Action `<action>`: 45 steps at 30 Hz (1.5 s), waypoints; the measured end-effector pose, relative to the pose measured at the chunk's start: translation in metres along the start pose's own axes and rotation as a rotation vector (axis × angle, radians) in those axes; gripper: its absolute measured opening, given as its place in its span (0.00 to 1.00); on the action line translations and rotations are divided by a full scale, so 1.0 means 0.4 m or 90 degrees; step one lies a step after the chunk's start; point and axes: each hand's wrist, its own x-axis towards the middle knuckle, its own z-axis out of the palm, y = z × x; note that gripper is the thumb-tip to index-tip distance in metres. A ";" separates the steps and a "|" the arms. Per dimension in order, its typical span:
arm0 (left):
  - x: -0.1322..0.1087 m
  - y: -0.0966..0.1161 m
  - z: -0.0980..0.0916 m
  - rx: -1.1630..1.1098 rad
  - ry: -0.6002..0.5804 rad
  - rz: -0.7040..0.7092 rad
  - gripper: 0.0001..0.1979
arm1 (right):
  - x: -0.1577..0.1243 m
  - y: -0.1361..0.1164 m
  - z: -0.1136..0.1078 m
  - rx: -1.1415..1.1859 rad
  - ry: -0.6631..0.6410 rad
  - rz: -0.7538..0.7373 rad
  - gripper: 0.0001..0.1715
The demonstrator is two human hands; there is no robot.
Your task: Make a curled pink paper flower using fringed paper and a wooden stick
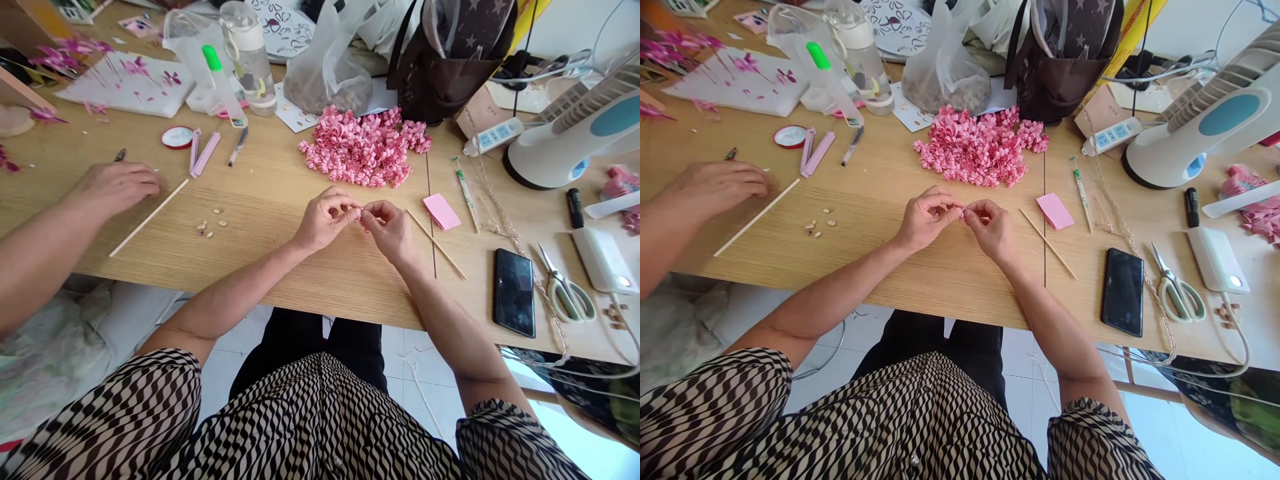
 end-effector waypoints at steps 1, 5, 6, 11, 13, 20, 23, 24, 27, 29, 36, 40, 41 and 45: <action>-0.001 -0.002 0.000 0.009 -0.003 -0.010 0.07 | -0.001 -0.001 0.001 -0.019 0.001 -0.007 0.11; 0.001 -0.014 -0.003 0.001 -0.028 -0.061 0.07 | -0.003 -0.002 0.006 -0.054 -0.005 -0.014 0.08; 0.002 -0.016 -0.005 -0.003 -0.038 -0.071 0.07 | -0.004 -0.002 0.007 -0.059 -0.006 -0.014 0.08; 0.007 -0.015 -0.013 -0.007 -0.074 -0.087 0.08 | -0.007 -0.007 0.009 -0.069 -0.008 -0.023 0.07; 0.010 -0.010 -0.017 -0.013 -0.081 -0.098 0.08 | -0.007 -0.008 0.007 -0.065 -0.016 -0.026 0.06; 0.020 -0.002 -0.032 -0.062 -0.160 -0.153 0.11 | -0.004 0.001 -0.003 -0.098 -0.026 -0.045 0.09; 0.024 -0.005 -0.039 -0.113 -0.199 -0.191 0.13 | -0.003 0.002 -0.006 -0.115 -0.037 -0.064 0.08; 0.026 -0.005 -0.041 -0.130 -0.211 -0.204 0.14 | -0.003 0.002 -0.006 -0.122 -0.038 -0.072 0.07; 0.029 -0.004 -0.046 -0.140 -0.231 -0.223 0.17 | -0.003 -0.001 -0.007 -0.160 -0.044 -0.106 0.05; 0.031 -0.002 -0.049 -0.133 -0.236 -0.222 0.18 | -0.003 -0.002 -0.007 -0.185 -0.048 -0.130 0.06; 0.025 -0.008 -0.049 -0.225 -0.263 -0.272 0.17 | -0.002 0.001 -0.010 -0.181 -0.052 -0.162 0.06; 0.022 -0.018 -0.051 -0.253 -0.270 -0.295 0.17 | -0.004 -0.004 -0.012 -0.173 -0.070 -0.182 0.07; 0.022 -0.019 -0.053 -0.254 -0.273 -0.296 0.16 | -0.005 -0.006 -0.012 -0.172 -0.072 -0.185 0.07; 0.025 -0.016 -0.057 -0.232 -0.288 -0.288 0.15 | -0.006 -0.014 -0.013 -0.167 -0.077 -0.180 0.07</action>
